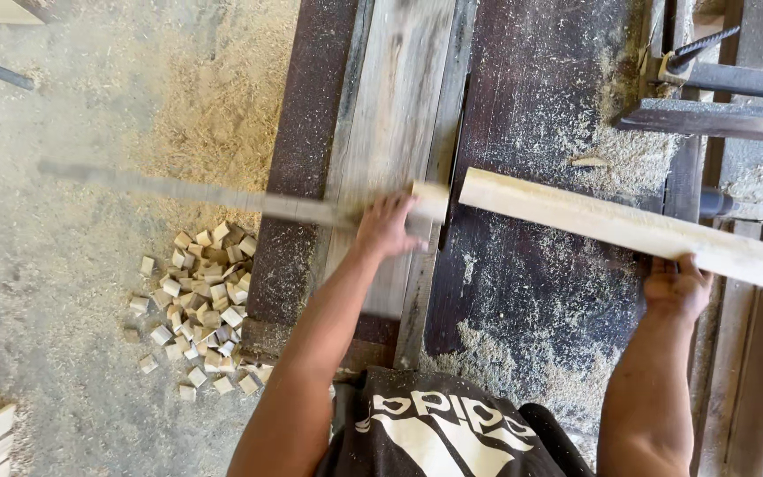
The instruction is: The person feeds a long wooden plank into a table saw and cuts it into small square pieces. The cut pieces accumulate on the floor beside the saw. The person repeats this process with multiple planks throughout the clip.
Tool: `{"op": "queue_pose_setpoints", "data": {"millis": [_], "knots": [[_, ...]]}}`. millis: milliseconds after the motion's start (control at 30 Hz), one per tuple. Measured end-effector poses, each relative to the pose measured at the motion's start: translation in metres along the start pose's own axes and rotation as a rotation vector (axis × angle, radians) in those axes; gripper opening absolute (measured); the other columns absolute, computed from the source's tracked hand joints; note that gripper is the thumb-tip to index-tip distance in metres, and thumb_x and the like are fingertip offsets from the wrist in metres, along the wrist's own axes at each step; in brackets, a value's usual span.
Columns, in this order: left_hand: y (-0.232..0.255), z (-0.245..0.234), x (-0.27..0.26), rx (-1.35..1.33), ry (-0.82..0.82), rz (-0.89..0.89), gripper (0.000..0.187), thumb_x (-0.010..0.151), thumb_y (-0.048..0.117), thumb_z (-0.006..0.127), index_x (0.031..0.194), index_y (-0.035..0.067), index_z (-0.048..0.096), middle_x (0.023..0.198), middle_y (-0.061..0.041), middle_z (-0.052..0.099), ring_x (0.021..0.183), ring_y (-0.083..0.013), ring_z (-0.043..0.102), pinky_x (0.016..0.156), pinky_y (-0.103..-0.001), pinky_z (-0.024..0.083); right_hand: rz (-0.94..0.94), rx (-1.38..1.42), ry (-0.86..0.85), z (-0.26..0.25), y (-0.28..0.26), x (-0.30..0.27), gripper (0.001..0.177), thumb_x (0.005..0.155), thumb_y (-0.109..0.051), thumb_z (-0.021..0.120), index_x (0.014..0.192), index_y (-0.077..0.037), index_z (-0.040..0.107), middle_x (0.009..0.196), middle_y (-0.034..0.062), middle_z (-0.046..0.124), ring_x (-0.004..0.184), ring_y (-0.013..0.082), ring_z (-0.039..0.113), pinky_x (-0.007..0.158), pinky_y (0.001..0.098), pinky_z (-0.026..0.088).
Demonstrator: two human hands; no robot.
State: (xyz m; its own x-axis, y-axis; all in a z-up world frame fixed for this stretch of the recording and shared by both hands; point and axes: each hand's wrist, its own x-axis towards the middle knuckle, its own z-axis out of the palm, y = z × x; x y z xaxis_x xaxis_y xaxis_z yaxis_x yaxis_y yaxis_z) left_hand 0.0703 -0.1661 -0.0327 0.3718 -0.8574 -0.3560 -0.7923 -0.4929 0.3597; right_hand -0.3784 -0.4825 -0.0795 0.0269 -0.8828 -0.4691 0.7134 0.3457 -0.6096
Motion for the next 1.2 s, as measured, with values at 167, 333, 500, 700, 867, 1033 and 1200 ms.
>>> {"op": "queue_pose_setpoints", "data": {"millis": [167,333,500,700,867,1033,1200], "knots": [[0.004,0.039,-0.106,-0.019,-0.105,0.031,0.102,0.086,0.065,0.080,0.156,0.012,0.027,0.156,-0.022,0.031,0.141,-0.0458,0.036,0.113,-0.069,0.031,-0.029,0.013,-0.082,-0.066,-0.013,-0.060,0.044,0.118,-0.002,0.053,0.160,-0.011,0.042,0.151,0.0191,0.059,0.130,0.0377,0.068,0.106,0.0522,0.068],[0.022,0.018,-0.091,-0.159,-0.157,-0.148,0.079,0.085,0.041,0.077,0.148,0.014,0.037,0.159,-0.015,0.033,0.128,-0.0345,0.053,0.093,-0.047,0.059,-0.066,-0.009,0.066,-0.093,-0.010,-0.104,0.049,0.113,-0.002,0.054,0.158,-0.017,0.043,0.148,0.0199,0.062,0.123,0.0366,0.073,0.098,0.0506,0.066],[0.039,-0.010,-0.111,-0.512,-0.101,-0.289,0.034,0.097,0.023,0.067,0.123,0.006,0.054,0.122,-0.022,0.074,0.090,-0.0272,0.077,0.064,-0.035,0.065,-0.059,0.000,0.053,-0.098,-0.015,-0.119,0.047,0.110,-0.003,0.052,0.154,-0.019,0.045,0.143,0.0183,0.064,0.121,0.0359,0.073,0.094,0.0513,0.066],[-0.057,-0.059,-0.266,-0.763,0.133,-0.677,0.052,0.090,0.002,0.060,0.139,0.018,0.055,0.115,-0.020,0.077,0.070,-0.0254,0.061,0.051,-0.029,0.046,-0.011,0.037,0.055,-0.102,0.001,-0.120,0.045,0.111,-0.003,0.056,0.152,-0.018,0.047,0.140,0.0171,0.066,0.119,0.0344,0.073,0.095,0.0502,0.066],[-0.121,-0.073,-0.348,-0.434,0.347,-1.055,0.090,0.082,0.016,0.080,0.157,0.013,0.030,0.150,-0.023,0.036,0.123,-0.0376,0.049,0.096,-0.053,0.050,0.016,-0.063,-0.037,-0.099,0.025,-0.132,0.046,0.111,-0.002,0.057,0.154,-0.017,0.048,0.139,0.0162,0.067,0.116,0.0327,0.074,0.092,0.0459,0.069],[-0.075,-0.045,-0.283,-0.376,0.478,-0.712,0.066,0.094,0.034,0.073,0.149,0.009,0.045,0.153,-0.018,0.045,0.134,-0.0344,0.055,0.110,-0.051,0.051,0.026,-0.130,0.140,-0.093,0.034,-0.153,0.050,0.106,0.003,0.061,0.150,-0.014,0.045,0.133,0.0177,0.069,0.112,0.0317,0.075,0.091,0.0446,0.068],[0.012,0.006,-0.186,-0.239,0.127,0.019,0.095,0.083,0.056,0.083,0.156,0.011,0.039,0.160,-0.015,0.041,0.147,-0.0360,0.042,0.124,-0.056,0.033,0.047,-0.200,0.073,-0.090,0.037,-0.151,0.050,0.104,0.002,0.060,0.150,-0.015,0.049,0.129,0.0140,0.071,0.110,0.0291,0.075,0.090,0.0432,0.068]]}}
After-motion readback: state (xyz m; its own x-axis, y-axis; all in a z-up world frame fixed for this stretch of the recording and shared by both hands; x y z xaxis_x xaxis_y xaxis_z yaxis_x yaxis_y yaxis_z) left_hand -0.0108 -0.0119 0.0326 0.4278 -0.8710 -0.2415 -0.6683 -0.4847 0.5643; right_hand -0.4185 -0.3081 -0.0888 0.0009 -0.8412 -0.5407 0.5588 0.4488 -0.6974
